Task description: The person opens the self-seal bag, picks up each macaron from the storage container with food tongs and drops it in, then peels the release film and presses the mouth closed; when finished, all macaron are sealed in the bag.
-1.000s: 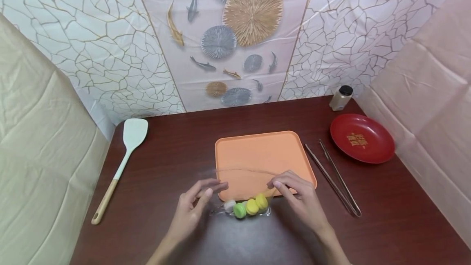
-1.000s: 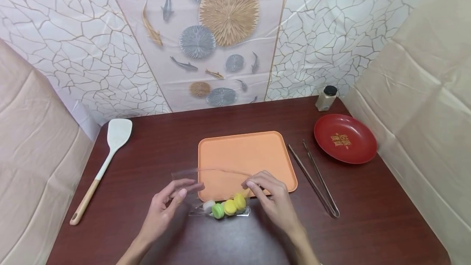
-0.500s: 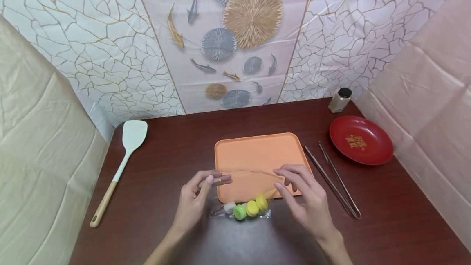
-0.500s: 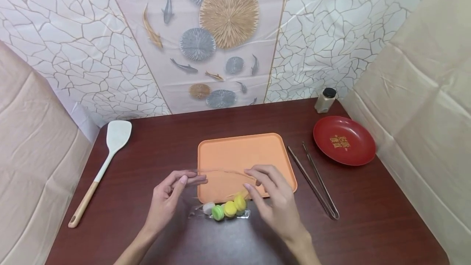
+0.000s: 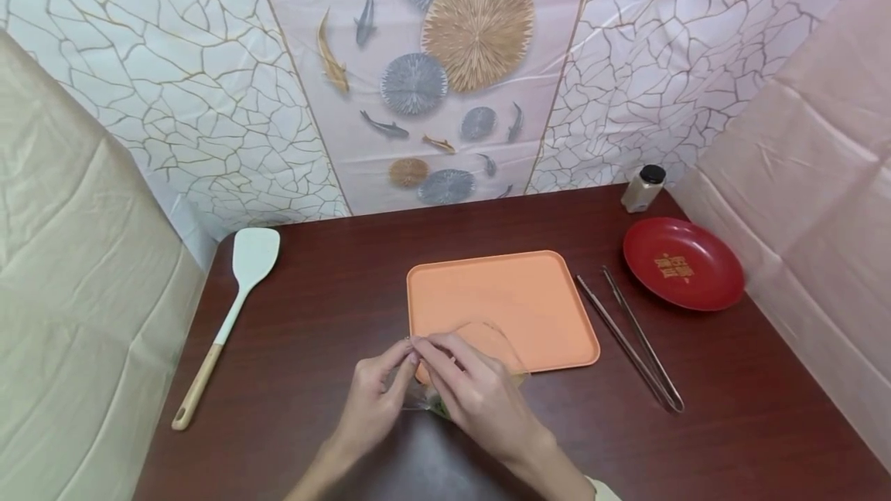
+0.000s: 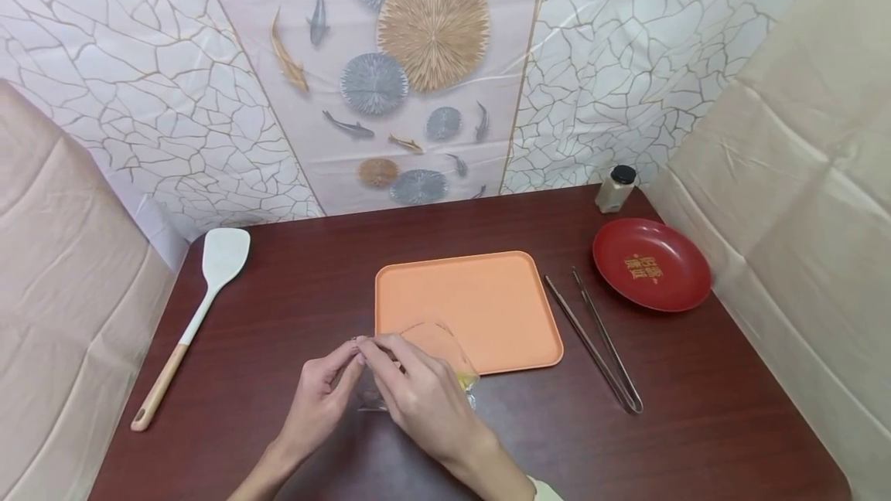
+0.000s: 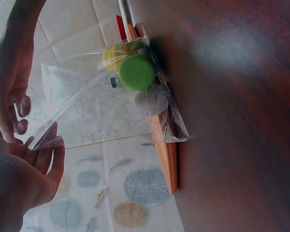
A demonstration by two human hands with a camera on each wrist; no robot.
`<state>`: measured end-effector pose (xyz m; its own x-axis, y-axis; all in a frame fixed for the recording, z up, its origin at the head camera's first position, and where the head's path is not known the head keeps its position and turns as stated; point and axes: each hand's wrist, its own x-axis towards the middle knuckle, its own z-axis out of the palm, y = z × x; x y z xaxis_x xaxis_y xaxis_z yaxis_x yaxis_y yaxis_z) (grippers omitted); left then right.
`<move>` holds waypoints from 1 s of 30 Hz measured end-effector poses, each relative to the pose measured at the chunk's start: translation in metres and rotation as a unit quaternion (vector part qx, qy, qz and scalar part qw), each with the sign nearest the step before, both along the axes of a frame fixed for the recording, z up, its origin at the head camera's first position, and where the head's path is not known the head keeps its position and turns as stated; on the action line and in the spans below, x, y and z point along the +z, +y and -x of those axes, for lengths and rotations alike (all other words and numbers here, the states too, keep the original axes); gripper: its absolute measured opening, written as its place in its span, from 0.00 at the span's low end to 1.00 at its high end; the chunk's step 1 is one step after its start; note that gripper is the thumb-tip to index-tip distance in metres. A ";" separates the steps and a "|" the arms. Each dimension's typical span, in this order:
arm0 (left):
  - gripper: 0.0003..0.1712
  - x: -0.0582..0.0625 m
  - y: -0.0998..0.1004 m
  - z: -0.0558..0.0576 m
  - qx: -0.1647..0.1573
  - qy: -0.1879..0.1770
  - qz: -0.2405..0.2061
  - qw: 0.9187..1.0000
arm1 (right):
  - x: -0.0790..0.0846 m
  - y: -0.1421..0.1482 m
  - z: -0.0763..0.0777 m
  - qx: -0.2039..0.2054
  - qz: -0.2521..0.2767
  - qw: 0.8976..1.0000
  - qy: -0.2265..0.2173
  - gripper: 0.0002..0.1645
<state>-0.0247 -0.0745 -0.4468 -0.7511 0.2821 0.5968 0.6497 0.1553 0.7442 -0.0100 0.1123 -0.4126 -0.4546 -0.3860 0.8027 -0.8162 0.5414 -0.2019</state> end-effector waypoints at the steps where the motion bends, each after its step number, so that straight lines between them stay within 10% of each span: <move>1: 0.18 0.000 -0.001 0.000 0.002 0.003 0.005 1.000 | -0.001 -0.001 0.002 0.000 0.000 1.000 -0.001 0.18; 17: 0.16 0.000 -0.009 -0.001 0.019 0.005 0.081 0.997 | -0.013 -0.002 0.024 0.031 -0.054 0.995 0.076 0.16; 30: 0.15 -0.002 -0.010 0.003 0.001 0.056 0.078 0.995 | -0.016 -0.003 0.026 0.055 0.005 0.998 0.000 0.15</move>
